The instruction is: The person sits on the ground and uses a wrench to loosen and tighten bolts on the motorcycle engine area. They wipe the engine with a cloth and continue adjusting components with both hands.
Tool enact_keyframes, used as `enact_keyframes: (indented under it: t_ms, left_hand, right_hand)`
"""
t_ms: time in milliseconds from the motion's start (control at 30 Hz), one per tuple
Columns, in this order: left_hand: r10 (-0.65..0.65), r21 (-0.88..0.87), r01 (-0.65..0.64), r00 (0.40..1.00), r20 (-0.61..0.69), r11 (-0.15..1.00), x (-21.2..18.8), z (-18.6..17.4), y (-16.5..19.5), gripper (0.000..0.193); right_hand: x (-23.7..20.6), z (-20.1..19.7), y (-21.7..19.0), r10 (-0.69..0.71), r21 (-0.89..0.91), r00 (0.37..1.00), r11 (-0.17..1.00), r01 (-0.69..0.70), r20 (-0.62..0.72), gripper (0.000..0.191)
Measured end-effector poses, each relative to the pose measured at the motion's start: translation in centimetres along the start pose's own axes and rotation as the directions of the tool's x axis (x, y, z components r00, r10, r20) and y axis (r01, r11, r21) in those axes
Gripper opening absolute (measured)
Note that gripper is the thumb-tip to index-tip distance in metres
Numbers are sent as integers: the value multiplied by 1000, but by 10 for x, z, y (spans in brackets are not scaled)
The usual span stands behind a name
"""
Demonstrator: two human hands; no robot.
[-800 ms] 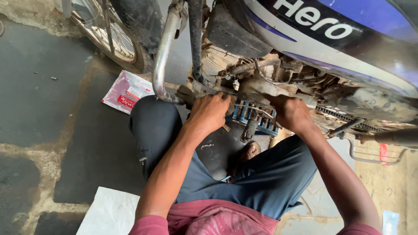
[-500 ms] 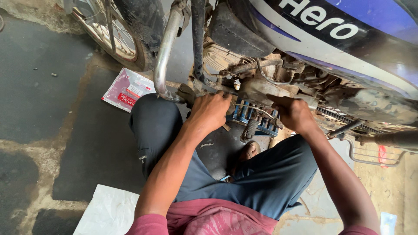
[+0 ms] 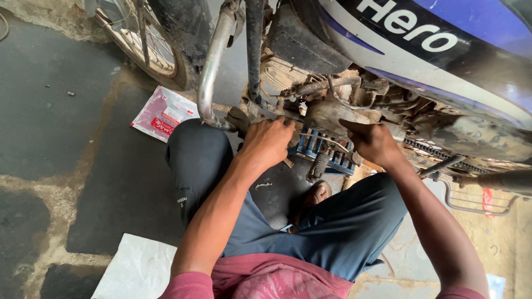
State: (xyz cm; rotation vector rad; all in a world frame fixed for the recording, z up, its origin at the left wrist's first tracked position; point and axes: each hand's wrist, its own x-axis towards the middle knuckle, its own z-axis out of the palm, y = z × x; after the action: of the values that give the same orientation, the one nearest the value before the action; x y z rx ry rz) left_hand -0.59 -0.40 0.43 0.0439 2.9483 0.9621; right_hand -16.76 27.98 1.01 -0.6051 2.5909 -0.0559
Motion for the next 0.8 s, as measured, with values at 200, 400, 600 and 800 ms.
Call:
enact_keyframes:
  t_ms: [200,400,600,800]
  left_hand:
    - [16,-10,-16,1000,-16,1000,1,0,-2,41]
    - [4,-4,-4,999,33,1000,3,3,-7,47]
    - [9,-1,-9,1000,8,1000,6,10,-9,52]
    - [-3,-20,3,1000,18,1000,2,0,-10,49]
  right_hand:
    - [-1,-9,-13,-66,-182,997,981,71,31,52]
    - [-5,-17,-26,-68,-166,997,984,59,-49,49]
    - [-2,-27,-35,100,-329,993,941,-75,59,46]
    - [-5,-22,-23,-134,-322,986,942,96,-97,40]
